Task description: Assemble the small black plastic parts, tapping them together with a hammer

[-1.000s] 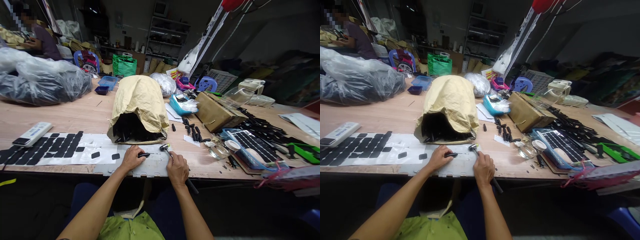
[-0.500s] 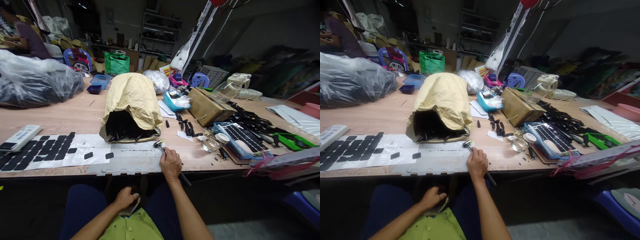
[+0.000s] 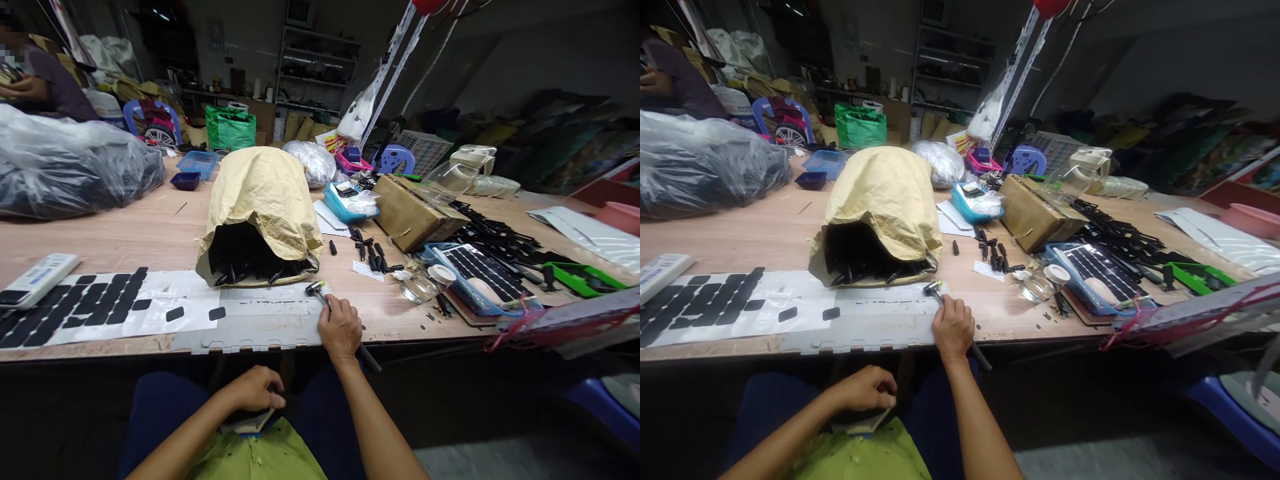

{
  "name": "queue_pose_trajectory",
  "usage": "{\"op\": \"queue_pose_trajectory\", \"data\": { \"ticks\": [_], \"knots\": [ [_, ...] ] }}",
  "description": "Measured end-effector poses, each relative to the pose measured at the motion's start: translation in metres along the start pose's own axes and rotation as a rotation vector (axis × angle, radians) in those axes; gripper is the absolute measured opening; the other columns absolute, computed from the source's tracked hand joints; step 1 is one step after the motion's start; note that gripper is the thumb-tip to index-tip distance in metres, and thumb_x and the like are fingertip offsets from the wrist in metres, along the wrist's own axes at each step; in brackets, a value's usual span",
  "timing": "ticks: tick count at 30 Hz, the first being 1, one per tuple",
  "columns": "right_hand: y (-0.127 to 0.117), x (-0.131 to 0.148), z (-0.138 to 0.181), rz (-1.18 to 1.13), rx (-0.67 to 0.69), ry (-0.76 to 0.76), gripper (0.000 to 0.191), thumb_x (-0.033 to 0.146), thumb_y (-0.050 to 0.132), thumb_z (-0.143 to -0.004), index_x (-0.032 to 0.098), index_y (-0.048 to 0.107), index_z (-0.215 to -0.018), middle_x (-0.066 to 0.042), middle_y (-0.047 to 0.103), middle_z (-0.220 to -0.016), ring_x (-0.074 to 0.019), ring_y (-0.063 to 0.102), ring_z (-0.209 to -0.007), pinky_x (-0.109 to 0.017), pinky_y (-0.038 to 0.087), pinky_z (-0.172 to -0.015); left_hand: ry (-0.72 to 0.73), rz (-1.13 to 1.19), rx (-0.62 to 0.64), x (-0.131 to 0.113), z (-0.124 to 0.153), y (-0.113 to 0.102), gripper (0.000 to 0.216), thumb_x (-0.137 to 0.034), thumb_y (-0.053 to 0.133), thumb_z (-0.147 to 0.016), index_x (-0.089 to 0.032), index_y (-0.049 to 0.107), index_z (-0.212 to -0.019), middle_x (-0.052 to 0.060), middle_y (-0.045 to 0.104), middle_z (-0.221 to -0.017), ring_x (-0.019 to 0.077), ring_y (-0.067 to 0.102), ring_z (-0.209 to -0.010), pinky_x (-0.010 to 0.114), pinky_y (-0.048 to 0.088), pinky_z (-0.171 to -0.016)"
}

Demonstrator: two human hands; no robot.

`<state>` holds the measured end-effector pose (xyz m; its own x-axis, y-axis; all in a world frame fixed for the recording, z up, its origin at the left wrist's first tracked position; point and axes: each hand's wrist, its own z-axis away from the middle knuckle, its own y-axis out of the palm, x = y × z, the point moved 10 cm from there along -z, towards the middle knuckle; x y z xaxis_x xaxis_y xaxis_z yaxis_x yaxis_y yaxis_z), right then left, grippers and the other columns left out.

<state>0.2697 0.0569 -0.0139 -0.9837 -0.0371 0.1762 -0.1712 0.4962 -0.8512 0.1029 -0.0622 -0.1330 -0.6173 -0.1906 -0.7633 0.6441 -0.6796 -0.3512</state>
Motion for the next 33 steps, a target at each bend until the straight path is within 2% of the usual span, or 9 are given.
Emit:
{"op": "queue_pose_trajectory", "data": {
  "ticks": [3,5,8,11,15,20,23,26,33],
  "knots": [
    [0.0,0.0,0.0,-0.003,-0.003,-0.001,0.028,0.019,0.05,-0.088,0.02,0.066,-0.111,-0.007,0.059,-0.089,-0.0209,0.046,-0.083,-0.033,0.029,-0.069,0.265,0.122,0.111,-0.081,0.019,-0.026,0.036,-0.044,0.066,-0.077,-0.021,0.072,-0.105,0.0,0.072,-0.08,0.0151,0.063,-0.069,0.024,0.048,-0.064],
    [0.0,0.0,0.0,0.0,0.002,0.002,0.028,0.02,0.051,-0.088,0.02,0.066,-0.111,-0.007,0.059,-0.089,-0.0208,0.046,-0.083,-0.032,0.029,-0.069,0.326,0.143,-0.194,-0.112,0.015,-0.085,0.031,-0.044,0.06,-0.083,-0.018,0.072,-0.096,0.001,0.069,-0.078,0.0146,0.061,-0.068,0.025,0.047,-0.064],
    [0.001,-0.001,0.0,0.004,0.004,0.008,0.028,0.02,0.051,-0.088,0.021,0.066,-0.111,-0.007,0.059,-0.09,-0.0208,0.046,-0.082,-0.032,0.029,-0.069,0.232,-0.044,-0.825,-0.119,0.01,-0.175,0.022,-0.035,0.061,-0.083,-0.017,0.069,-0.091,0.005,0.066,-0.088,0.0179,0.061,-0.08,0.028,0.048,-0.072],
    [0.001,0.0,0.0,-0.004,0.002,0.003,0.027,0.02,0.051,-0.088,0.02,0.066,-0.111,-0.007,0.059,-0.089,-0.0208,0.046,-0.082,-0.032,0.029,-0.069,0.05,-0.24,-1.013,-0.105,-0.015,-0.21,0.026,-0.036,0.066,-0.079,-0.017,0.068,-0.096,0.009,0.061,-0.1,0.0237,0.059,-0.093,0.032,0.047,-0.076],
    [0.001,0.0,0.0,-0.009,-0.004,0.004,0.026,0.02,0.052,-0.088,0.02,0.066,-0.109,-0.007,0.059,-0.089,-0.0205,0.045,-0.082,-0.032,0.029,-0.068,-0.031,-0.416,-0.967,-0.091,-0.037,-0.212,0.02,-0.034,0.064,-0.081,-0.019,0.069,-0.094,0.009,0.058,-0.104,0.0269,0.055,-0.103,0.034,0.046,-0.079],
    [0.0,0.0,0.0,0.0,-0.02,0.004,0.026,0.02,0.053,-0.087,0.021,0.067,-0.109,-0.006,0.06,-0.089,-0.0205,0.046,-0.082,-0.032,0.029,-0.07,0.159,-0.433,-0.98,-0.094,-0.007,-0.192,0.016,-0.028,0.062,-0.084,-0.023,0.067,-0.098,0.005,0.063,-0.096,0.023,0.054,-0.092,0.035,0.044,-0.081],
    [0.002,-0.002,0.0,-0.01,-0.003,0.012,0.024,0.024,0.055,-0.088,0.021,0.067,-0.11,-0.006,0.06,-0.09,-0.0205,0.046,-0.082,-0.032,0.029,-0.07,0.27,-0.39,-0.889,-0.088,0.003,-0.171,0.014,-0.025,0.062,-0.084,-0.023,0.067,-0.097,0.003,0.067,-0.093,0.0221,0.054,-0.09,0.035,0.043,-0.082],
    [0.004,-0.004,0.0,-0.021,0.009,0.017,0.024,0.027,0.057,-0.09,0.022,0.067,-0.111,-0.005,0.061,-0.09,-0.0201,0.047,-0.082,-0.031,0.03,-0.071,0.302,-0.353,-0.807,-0.077,0.002,-0.159,0.014,-0.025,0.063,-0.083,-0.021,0.068,-0.095,0.004,0.067,-0.093,0.0221,0.054,-0.091,0.035,0.042,-0.082],
    [0.001,-0.008,-0.002,-0.152,0.069,0.044,0.024,0.022,0.052,-0.091,0.021,0.069,-0.108,-0.006,0.065,-0.091,-0.0188,0.054,-0.083,-0.03,0.034,-0.073,0.289,-0.337,-0.795,-0.074,-0.002,-0.159,0.019,-0.028,0.067,-0.081,-0.021,0.068,-0.098,0.003,0.065,-0.091,0.0217,0.055,-0.091,0.034,0.042,-0.081]
  ]
}}
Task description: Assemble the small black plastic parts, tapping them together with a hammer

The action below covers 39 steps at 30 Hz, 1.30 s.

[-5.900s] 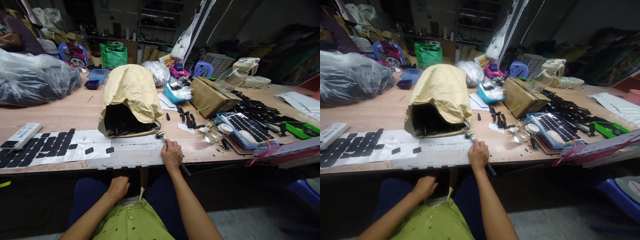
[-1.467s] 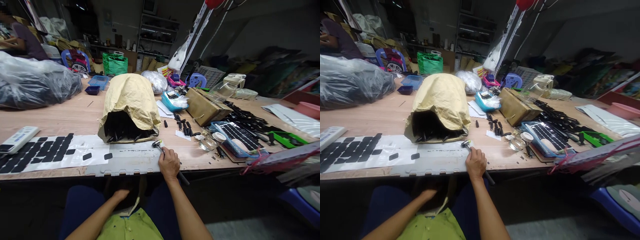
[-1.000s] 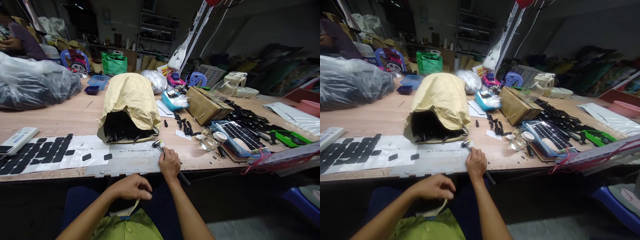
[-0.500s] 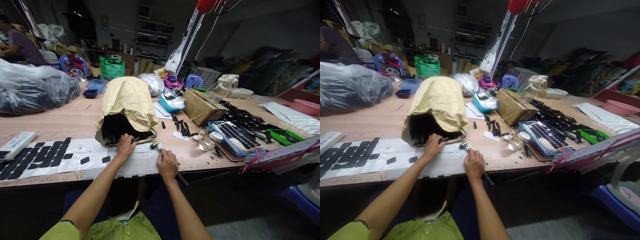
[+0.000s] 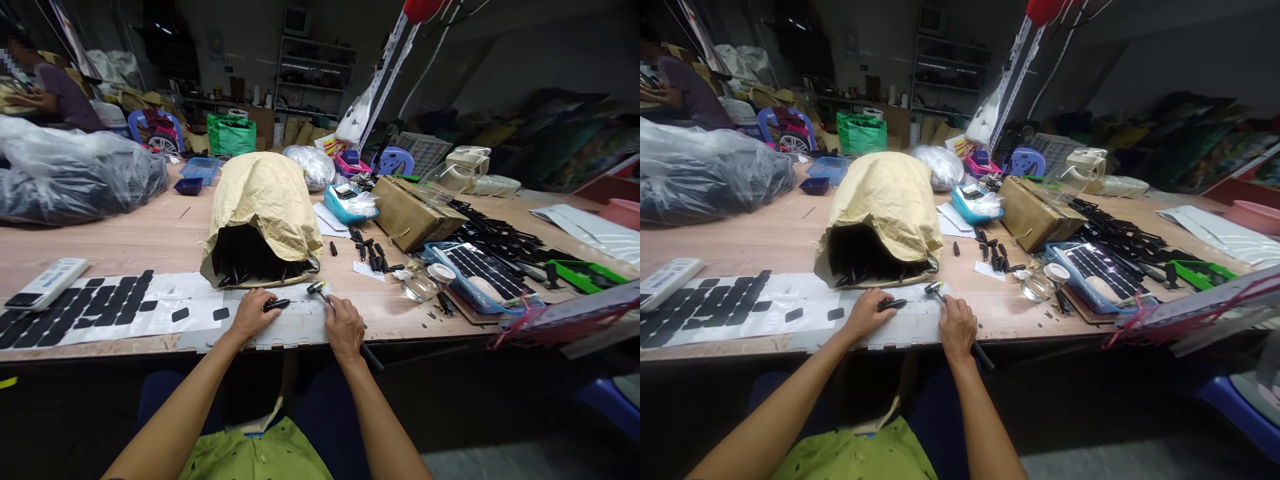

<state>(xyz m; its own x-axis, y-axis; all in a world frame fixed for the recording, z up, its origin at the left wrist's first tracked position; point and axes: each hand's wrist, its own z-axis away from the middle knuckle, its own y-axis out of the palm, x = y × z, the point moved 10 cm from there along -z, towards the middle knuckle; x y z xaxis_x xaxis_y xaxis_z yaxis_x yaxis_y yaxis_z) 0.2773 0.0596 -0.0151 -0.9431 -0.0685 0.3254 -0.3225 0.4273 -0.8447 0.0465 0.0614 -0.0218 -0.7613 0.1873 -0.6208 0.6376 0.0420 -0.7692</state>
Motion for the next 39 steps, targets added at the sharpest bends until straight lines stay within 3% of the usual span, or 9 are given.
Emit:
{"op": "queue_pose_trajectory", "data": {
  "ticks": [4,9,18,24,28,34,39],
  "knots": [
    [-0.01,0.008,0.009,-0.305,-0.002,0.025,0.03,0.028,0.047,-0.094,0.02,0.067,-0.115,-0.007,0.069,-0.105,-0.0196,0.061,-0.094,-0.03,0.043,-0.08,-0.001,0.003,-0.007,0.0,0.0,0.0,0.018,-0.027,0.067,-0.081,-0.021,0.07,-0.097,0.003,0.064,-0.09,0.0214,0.055,-0.091,0.033,0.04,-0.081],
    [-0.001,0.039,0.022,-0.605,0.172,-0.032,0.034,0.032,0.045,-0.093,0.021,0.066,-0.118,-0.008,0.069,-0.114,-0.0205,0.064,-0.104,-0.034,0.05,-0.09,-0.008,0.035,-0.007,0.003,0.0,0.001,0.016,-0.026,0.066,-0.08,-0.023,0.072,-0.094,0.002,0.063,-0.087,0.0206,0.055,-0.09,0.032,0.04,-0.081],
    [-0.003,0.065,0.029,-0.503,0.224,-0.121,0.035,0.026,0.043,-0.095,0.025,0.065,-0.122,-0.006,0.07,-0.106,-0.0193,0.066,-0.099,-0.032,0.052,-0.089,-0.011,0.048,-0.009,0.005,-0.001,0.003,0.018,-0.025,0.067,-0.079,-0.024,0.073,-0.096,0.002,0.064,-0.088,0.0204,0.055,-0.091,0.033,0.04,-0.083],
    [-0.009,0.072,0.027,-0.589,0.205,-0.135,0.034,0.027,0.043,-0.096,0.022,0.064,-0.122,-0.007,0.069,-0.111,-0.0186,0.064,-0.103,-0.032,0.051,-0.093,-0.014,0.071,-0.006,0.005,-0.001,0.004,0.016,-0.025,0.067,-0.08,-0.023,0.074,-0.094,0.002,0.063,-0.086,0.02,0.055,-0.09,0.033,0.04,-0.082],
    [-0.002,0.081,0.034,-0.582,0.246,-0.163,0.034,0.025,0.043,-0.095,0.023,0.065,-0.121,-0.006,0.069,-0.107,-0.0179,0.064,-0.1,-0.031,0.051,-0.09,-0.018,0.08,-0.008,0.006,-0.001,0.003,0.017,-0.025,0.066,-0.08,-0.024,0.073,-0.095,0.002,0.063,-0.087,0.0199,0.055,-0.09,0.033,0.041,-0.082],
    [0.004,0.059,0.023,-0.528,0.22,-0.11,0.031,0.027,0.046,-0.094,0.022,0.067,-0.117,-0.006,0.069,-0.106,-0.0179,0.063,-0.097,-0.029,0.048,-0.086,-0.032,0.041,-0.009,0.004,-0.001,0.002,0.017,-0.025,0.067,-0.078,-0.023,0.072,-0.094,0.002,0.063,-0.087,0.0206,0.055,-0.09,0.033,0.041,-0.083],
    [0.001,0.009,-0.003,-0.149,0.091,0.013,0.027,0.023,0.051,-0.092,0.022,0.069,-0.112,-0.005,0.067,-0.097,-0.0182,0.059,-0.087,-0.028,0.041,-0.073,-0.037,0.007,-0.006,0.003,0.0,0.002,0.016,-0.028,0.068,-0.078,-0.022,0.071,-0.092,0.003,0.064,-0.089,0.0213,0.055,-0.09,0.034,0.04,-0.081]
  ]
}}
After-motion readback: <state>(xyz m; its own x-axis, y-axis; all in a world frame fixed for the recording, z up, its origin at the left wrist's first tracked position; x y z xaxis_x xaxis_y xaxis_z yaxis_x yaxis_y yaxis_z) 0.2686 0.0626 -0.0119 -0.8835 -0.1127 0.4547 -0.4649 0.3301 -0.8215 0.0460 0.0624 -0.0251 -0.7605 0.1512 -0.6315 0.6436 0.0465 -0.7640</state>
